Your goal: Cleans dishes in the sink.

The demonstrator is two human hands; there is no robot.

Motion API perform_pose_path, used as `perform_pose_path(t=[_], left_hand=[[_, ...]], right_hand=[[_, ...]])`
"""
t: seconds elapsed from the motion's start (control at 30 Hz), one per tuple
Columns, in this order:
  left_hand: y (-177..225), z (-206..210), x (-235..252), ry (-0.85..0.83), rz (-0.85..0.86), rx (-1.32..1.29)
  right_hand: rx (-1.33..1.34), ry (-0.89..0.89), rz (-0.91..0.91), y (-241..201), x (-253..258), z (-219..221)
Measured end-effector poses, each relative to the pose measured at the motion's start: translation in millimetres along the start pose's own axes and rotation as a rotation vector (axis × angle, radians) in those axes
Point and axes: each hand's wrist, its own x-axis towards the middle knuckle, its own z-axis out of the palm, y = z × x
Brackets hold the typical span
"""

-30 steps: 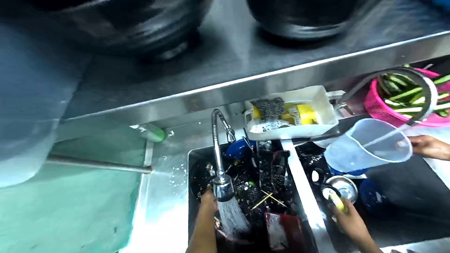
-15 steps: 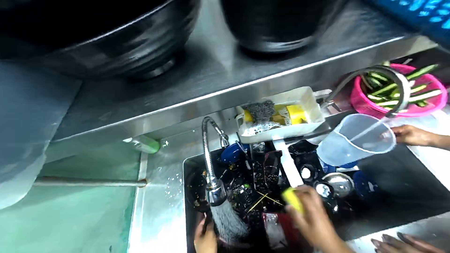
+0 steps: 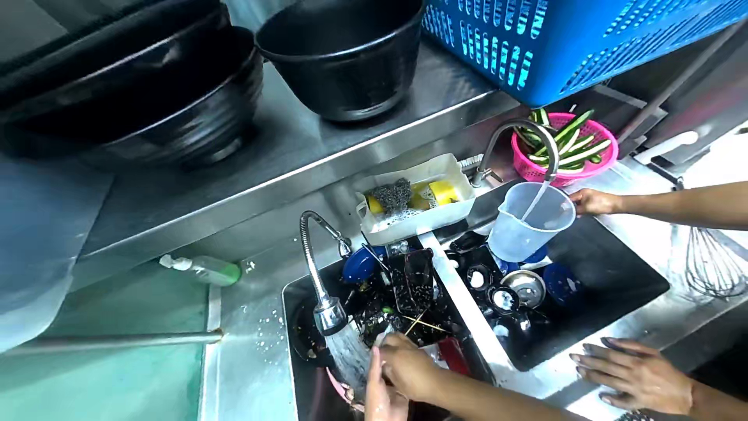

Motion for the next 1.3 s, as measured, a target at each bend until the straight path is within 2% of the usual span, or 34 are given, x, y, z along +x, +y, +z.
perform_pose_path(t=[0.07,0.13,0.17,0.23,0.3,0.37,0.4,0.47,0.53,0.6,0.63,0.73,0.8,0.87,0.93,1.0,1.03,1.1,1.13,1.17,1.2,1.3], left_hand=[[1.0,-18.7,9.1,-0.082,0.139,0.098],[6.3,-26.1,13.9,-0.132,0.226,0.148],[8.0,-22.3,10.1,-0.127,0.234,0.139],[11.3,-0.1,-3.1,-0.072,0.257,0.146],[4.1,7.0,-4.0,-0.070,0.387,0.185],[1.3,0.8,2.5,-0.012,0.499,0.227],[3.0,-1.9,5.1,0.067,0.499,0.206],[5.7,-3.8,7.6,0.243,0.360,0.078],[-0.6,-3.9,6.4,0.325,0.188,-0.054],[-13.4,-0.3,2.2,0.219,0.107,-0.070],[-17.4,0.9,-0.3,0.134,0.081,-0.017],[-8.5,-1.4,1.1,0.011,-0.023,0.296],[2.3,-1.5,5.6,-0.029,-0.056,0.447],[-0.4,-1.2,10.8,-0.002,-0.053,0.449],[-20.0,0.4,14.7,0.083,0.017,0.431],[-39.9,3.8,16.7,0.167,0.142,0.574],[-42.7,3.7,16.8,0.129,0.173,0.733],[-32.4,0.3,18.6,-0.095,0.137,1.011],[-24.0,-3.5,23.9,-0.192,0.111,1.057],[-14.2,-10.5,30.5,-0.206,0.084,1.039],[-3.8,-21.7,37.0,-0.140,0.067,0.984],[26.3,-78.5,75.7,0.295,0.145,0.853]], right_hand=[[-0.072,-0.067,0.040,3.4,-5.0,1.5],[-0.043,-0.219,-0.034,-1.9,-5.6,-2.2],[0.020,-0.226,-0.098,-4.5,-4.0,-4.3],[0.140,-0.064,-0.132,-6.7,-1.1,-8.8],[0.120,0.090,-0.028,-1.3,0.0,-8.3],[0.084,0.061,0.082,2.9,-6.8,-7.3],[0.106,0.037,0.108,1.8,-12.2,-7.1],[0.186,0.067,0.114,-4.6,-23.0,-4.9],[0.270,0.227,0.061,-9.4,-29.0,5.8],[0.331,0.394,-0.023,-10.0,-20.9,7.2],[0.366,0.420,-0.027,-11.1,-14.3,-0.6],[0.664,0.337,0.214,-6.7,-3.9,-25.7],[0.975,0.384,0.368,-1.1,-4.1,-17.1],[1.085,0.474,0.421,-4.6,-12.7,-0.8],[0.972,0.498,0.406,-4.5,-26.3,10.5],[0.688,0.481,0.362,3.8,-42.0,7.4],[0.537,0.489,0.346,12.7,-48.6,-0.2],[0.342,0.556,0.332,37.1,-62.2,-21.9],[0.295,0.622,0.342,48.9,-70.1,-35.9],[0.262,0.708,0.366,60.2,-79.3,-50.8],[0.253,0.791,0.417,72.2,-90.3,-66.2],[0.352,1.038,0.616,124.0,-115.3,-100.6]])
